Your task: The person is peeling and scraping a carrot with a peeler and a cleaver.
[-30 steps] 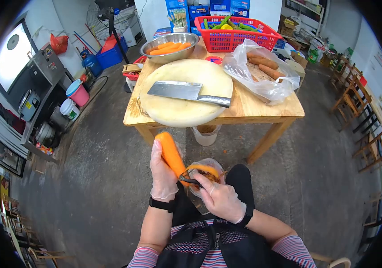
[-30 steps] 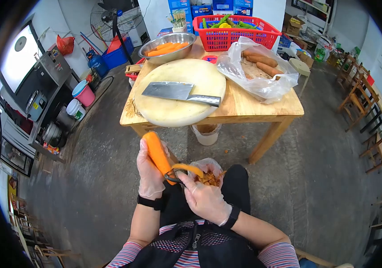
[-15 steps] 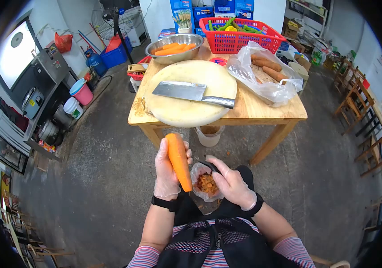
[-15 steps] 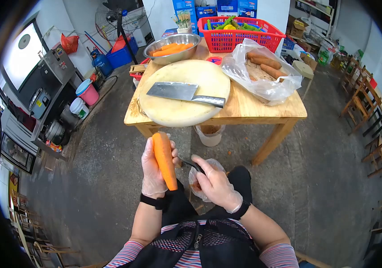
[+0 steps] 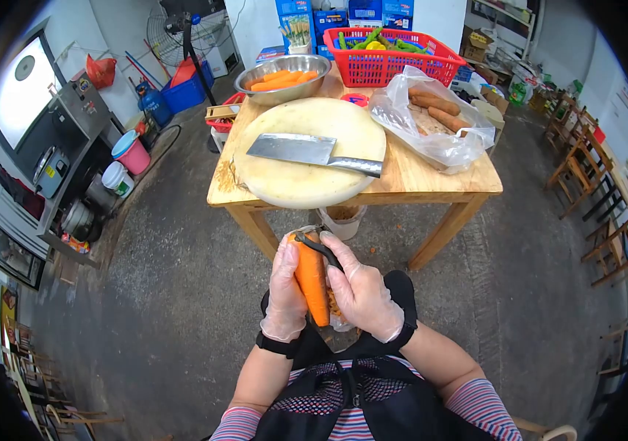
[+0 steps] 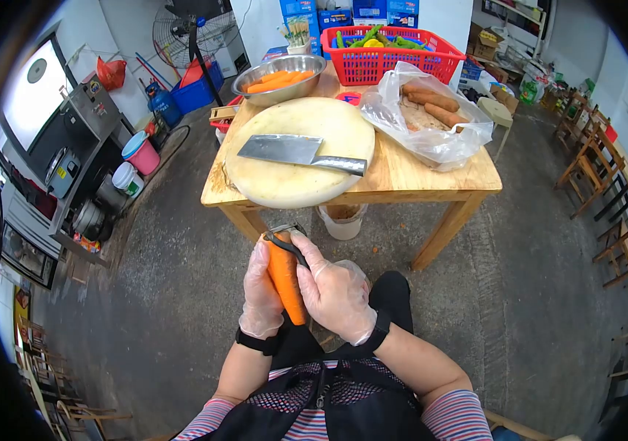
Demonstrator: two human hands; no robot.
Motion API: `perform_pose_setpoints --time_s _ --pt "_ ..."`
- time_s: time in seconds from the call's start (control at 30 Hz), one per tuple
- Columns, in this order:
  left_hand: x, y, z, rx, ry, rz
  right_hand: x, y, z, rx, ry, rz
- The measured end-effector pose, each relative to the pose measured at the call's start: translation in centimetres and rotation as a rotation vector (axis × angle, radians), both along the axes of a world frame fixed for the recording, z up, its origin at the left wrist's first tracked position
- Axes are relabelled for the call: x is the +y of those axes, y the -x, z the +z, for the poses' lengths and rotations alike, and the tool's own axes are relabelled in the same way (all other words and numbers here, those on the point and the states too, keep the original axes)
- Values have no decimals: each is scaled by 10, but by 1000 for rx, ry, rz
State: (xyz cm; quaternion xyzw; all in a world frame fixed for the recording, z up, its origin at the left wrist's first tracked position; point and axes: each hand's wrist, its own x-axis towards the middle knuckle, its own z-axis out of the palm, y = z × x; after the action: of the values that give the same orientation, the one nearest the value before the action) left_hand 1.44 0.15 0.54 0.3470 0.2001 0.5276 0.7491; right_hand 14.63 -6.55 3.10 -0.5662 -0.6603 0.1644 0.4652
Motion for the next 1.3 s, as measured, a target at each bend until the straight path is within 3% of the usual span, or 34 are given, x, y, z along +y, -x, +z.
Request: perform_pose_setpoints --time_s 0.27,0.63,0.7,0.83,0.93,1.03,1.2,1.3 --pt "2 6 9 70 -2 -83 0 -12 3 160 0 70" --pt "3 -3 3 116 10 41 -6 -8 2 -39 72 -6" --pt "10 -9 -4 -5 223 193 -15 -2 -5 -31 67 47" --pt "31 12 -5 -14 67 104 -35 4 -14 -79 109 102" --pt "38 13 -4 -33 85 97 -40 2 -16 -102 157 118" --pt "54 16 -13 -234 131 97 -45 -5 -12 -196 181 138" --pt "66 19 -29 -267 148 128 -46 -12 -22 -356 206 92" --pt "79 31 -37 -461 295 122 -49 -18 -30 -348 230 93"
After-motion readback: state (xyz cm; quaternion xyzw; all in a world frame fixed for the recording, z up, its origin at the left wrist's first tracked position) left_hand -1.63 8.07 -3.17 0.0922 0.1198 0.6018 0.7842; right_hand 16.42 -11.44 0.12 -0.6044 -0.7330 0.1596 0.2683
